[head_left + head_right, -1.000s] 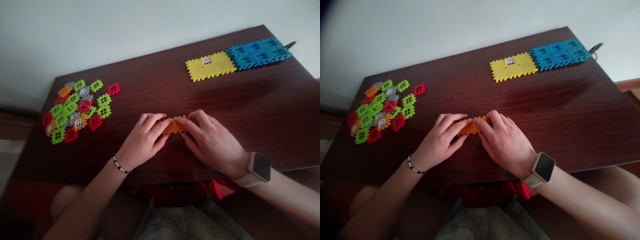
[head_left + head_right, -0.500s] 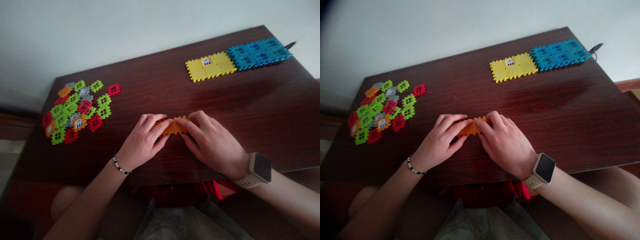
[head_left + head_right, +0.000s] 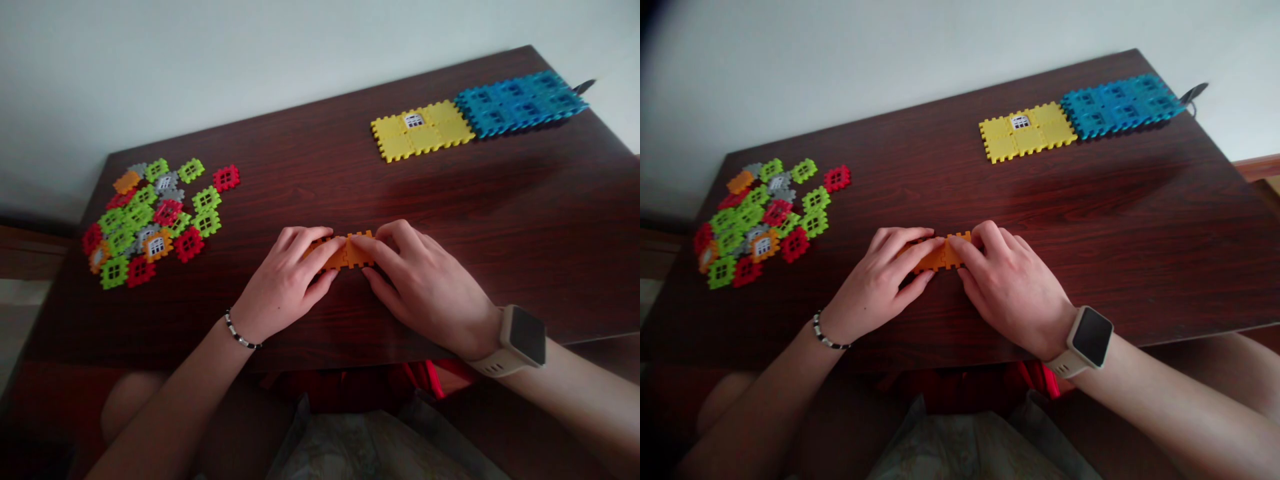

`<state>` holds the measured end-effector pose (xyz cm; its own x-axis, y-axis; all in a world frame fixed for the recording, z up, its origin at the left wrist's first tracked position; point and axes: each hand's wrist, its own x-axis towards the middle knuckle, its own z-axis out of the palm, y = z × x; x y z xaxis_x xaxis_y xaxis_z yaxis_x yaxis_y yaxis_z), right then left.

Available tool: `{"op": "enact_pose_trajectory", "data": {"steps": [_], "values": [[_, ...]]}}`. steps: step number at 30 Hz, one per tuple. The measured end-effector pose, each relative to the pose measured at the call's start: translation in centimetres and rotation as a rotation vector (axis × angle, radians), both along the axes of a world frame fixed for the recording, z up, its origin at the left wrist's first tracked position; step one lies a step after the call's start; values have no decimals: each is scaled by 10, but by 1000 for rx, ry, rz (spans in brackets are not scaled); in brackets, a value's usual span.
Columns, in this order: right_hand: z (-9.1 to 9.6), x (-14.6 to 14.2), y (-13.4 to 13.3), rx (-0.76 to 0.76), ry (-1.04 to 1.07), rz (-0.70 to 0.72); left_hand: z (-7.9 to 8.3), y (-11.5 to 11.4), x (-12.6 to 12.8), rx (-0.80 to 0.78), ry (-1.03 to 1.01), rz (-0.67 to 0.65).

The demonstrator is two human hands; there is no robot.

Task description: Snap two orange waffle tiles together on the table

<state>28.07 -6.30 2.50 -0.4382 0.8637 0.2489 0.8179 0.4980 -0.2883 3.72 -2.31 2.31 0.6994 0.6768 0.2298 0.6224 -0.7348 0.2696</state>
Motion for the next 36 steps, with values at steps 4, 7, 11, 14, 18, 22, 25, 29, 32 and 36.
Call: {"op": "enact_pose_trajectory", "data": {"steps": [4,7,11,14,18,22,25,29,32,36], "values": [[0,0,0,1,-7,-2,1,0,0,-3,3,-3],[0,0,0,11,-15,-2,1,0,0,-9,0,-2],[-1,1,0,22,-16,1,0,0,0,-12,0,-3],[0,1,-1,21,-18,5,0,0,0,-10,5,-5],[0,0,-1,13,-12,5,1,-1,0,-11,4,-2],[0,0,-1,3,-4,-4,1,-1,0,-9,3,0],[0,1,-1,8,-5,-4,1,-1,0,-14,1,2],[0,1,-1,17,-16,5,2,-1,0,-21,3,5],[1,1,-1,13,-27,5,2,-1,0,-22,6,4],[1,1,-1,1,-27,0,1,0,0,-27,-3,2]]}}
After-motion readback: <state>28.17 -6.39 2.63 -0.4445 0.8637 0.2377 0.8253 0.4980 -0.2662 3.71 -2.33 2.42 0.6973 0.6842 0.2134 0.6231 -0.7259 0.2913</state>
